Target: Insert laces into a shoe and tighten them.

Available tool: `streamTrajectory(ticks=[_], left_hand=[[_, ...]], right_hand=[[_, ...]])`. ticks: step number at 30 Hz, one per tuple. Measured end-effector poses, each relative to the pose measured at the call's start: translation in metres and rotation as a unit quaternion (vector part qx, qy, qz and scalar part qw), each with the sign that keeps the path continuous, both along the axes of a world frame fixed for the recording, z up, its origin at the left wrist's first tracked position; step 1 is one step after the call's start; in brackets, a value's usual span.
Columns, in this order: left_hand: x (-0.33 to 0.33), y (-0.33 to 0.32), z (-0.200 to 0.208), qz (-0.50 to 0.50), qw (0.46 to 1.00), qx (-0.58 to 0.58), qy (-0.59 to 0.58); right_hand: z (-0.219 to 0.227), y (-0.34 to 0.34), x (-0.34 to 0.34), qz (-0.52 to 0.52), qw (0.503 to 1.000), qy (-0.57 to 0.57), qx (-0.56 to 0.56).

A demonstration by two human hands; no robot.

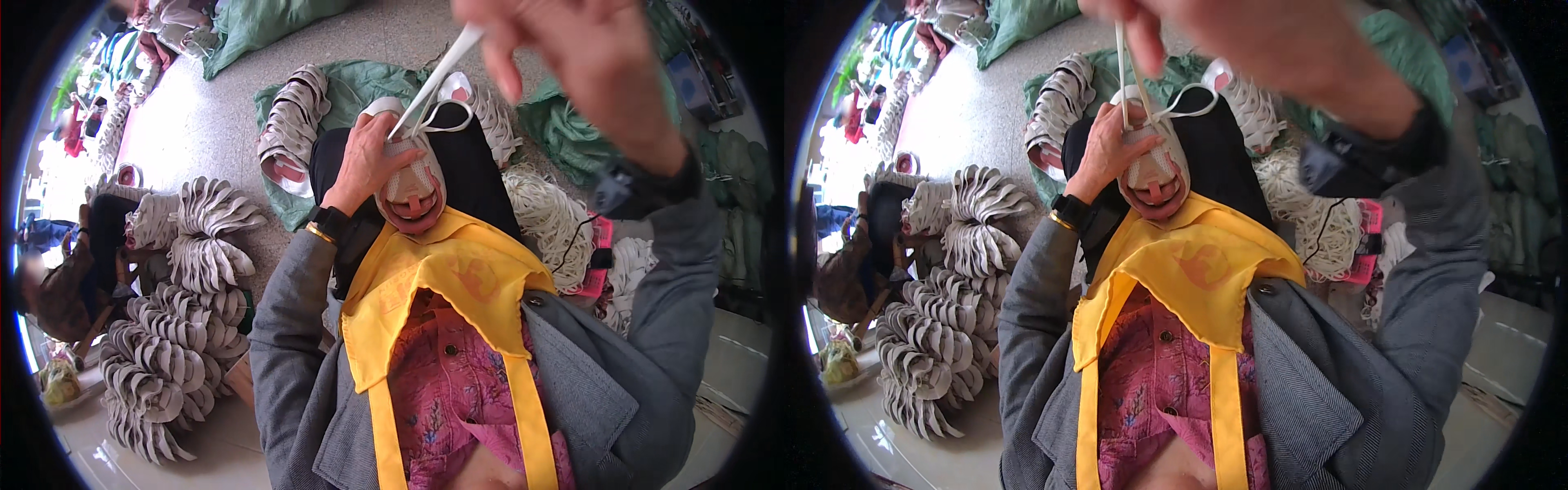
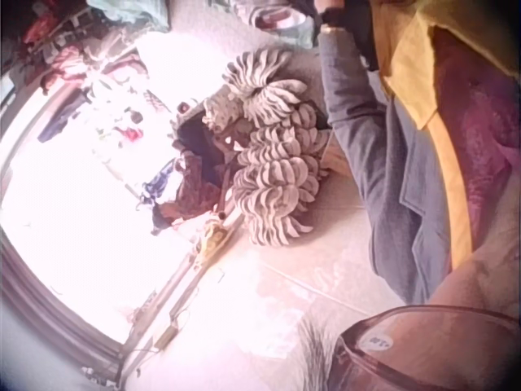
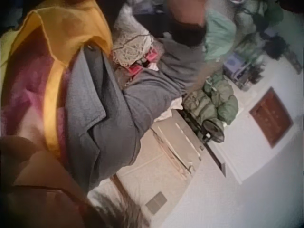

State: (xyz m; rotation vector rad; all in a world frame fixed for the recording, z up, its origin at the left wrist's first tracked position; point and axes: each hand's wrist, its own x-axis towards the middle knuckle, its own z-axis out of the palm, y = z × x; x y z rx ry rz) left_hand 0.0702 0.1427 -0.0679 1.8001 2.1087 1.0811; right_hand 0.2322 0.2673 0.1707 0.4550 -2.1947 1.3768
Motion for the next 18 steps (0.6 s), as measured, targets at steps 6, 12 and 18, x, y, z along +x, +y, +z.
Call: streamTrajectory(ticks=[6,12,18], left_hand=[[0.003,-0.003,-0.005,0.033,0.998,-0.008,0.044],[0.002,-0.001,-0.012,0.031,0.999,0.011,0.029],[-0.004,-0.019,0.006,-0.026,0.995,0.067,-0.069]], right_hand=[[0.043,0.049,0.062,-0.174,0.978,-0.016,0.112],[0.055,0.139,0.154,-0.415,0.895,-0.081,0.144],[0.060,0.215,0.242,-0.563,0.803,-0.131,0.145]])
